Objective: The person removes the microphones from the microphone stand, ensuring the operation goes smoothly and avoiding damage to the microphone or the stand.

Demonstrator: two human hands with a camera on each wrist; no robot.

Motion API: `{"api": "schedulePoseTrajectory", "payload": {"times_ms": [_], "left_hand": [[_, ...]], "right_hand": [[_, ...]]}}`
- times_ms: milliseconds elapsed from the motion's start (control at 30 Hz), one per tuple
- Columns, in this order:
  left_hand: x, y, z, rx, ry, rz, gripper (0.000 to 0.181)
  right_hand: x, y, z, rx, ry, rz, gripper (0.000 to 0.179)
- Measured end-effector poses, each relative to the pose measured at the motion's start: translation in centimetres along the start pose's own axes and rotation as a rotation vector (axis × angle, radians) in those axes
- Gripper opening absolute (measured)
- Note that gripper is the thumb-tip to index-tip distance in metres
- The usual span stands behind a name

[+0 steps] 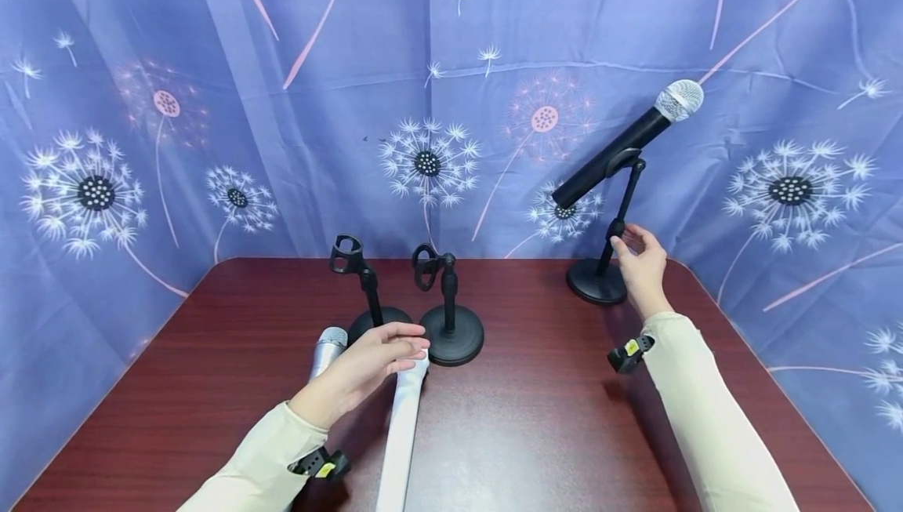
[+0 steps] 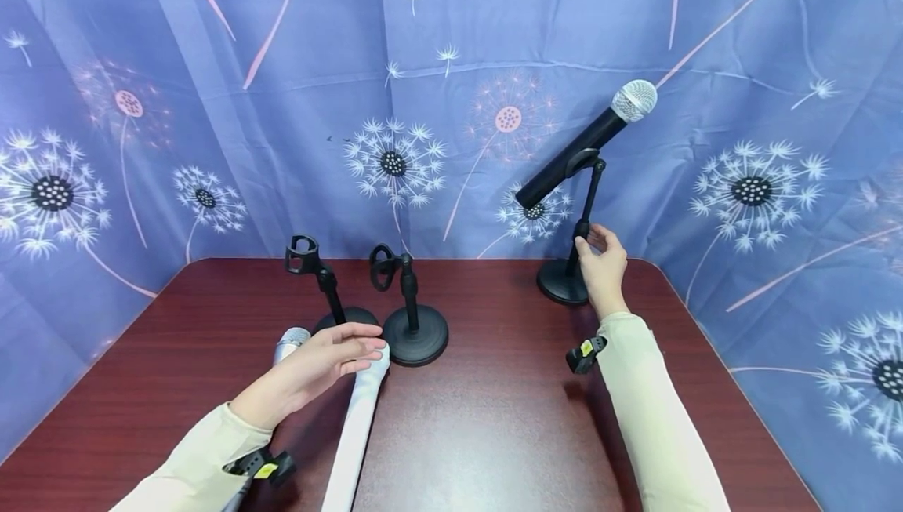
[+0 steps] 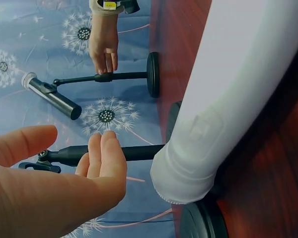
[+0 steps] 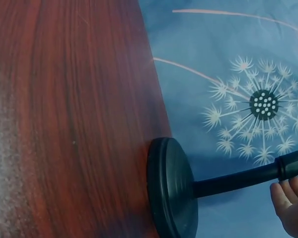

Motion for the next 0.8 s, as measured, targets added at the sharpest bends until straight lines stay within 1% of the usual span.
{"api": "schedulePoseTrajectory", "payload": {"times_ms": [233,333,467,633,800], "left_hand": [[0.0,0.2,0.1,0.003,0.031,0.005,0.050],[0.0,0.2,0.2,0.005,0.035,0.009,0.049],[-0.1,0.2,0.2,-0.003,0.036,0.014,0.051],[-0.1,0.2,0.1,-0.004,0.035,0.020,0.051],[0.0,0.3,0.1,0.003,0.035,0.021,0.050]], "right_hand": [[0.6,-0.6,-0.7,-0.065,-0.104,0.065,0.046],[0.8,-0.8,-1.0,-0.070,-0.106,0.122,0.047],[0.9,-1.1,-1.4,-0.072,-0.105,0.159,0.046],[0.7,-1.0,-1.6,-0.084,-0.120,0.129,0.045],[0.6,-0.9,-1.5,-0.081,-0.107,0.105,0.043]]}}
Point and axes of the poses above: each hand's wrist, its own z-axis away from the middle knuckle, its own y-axis out of the back of the hand, x = y × z, the point moved 2 cm from there along -z, towards the middle knuckle, and after that the axes turned 7 degrees about x, right-handed, at the moved point
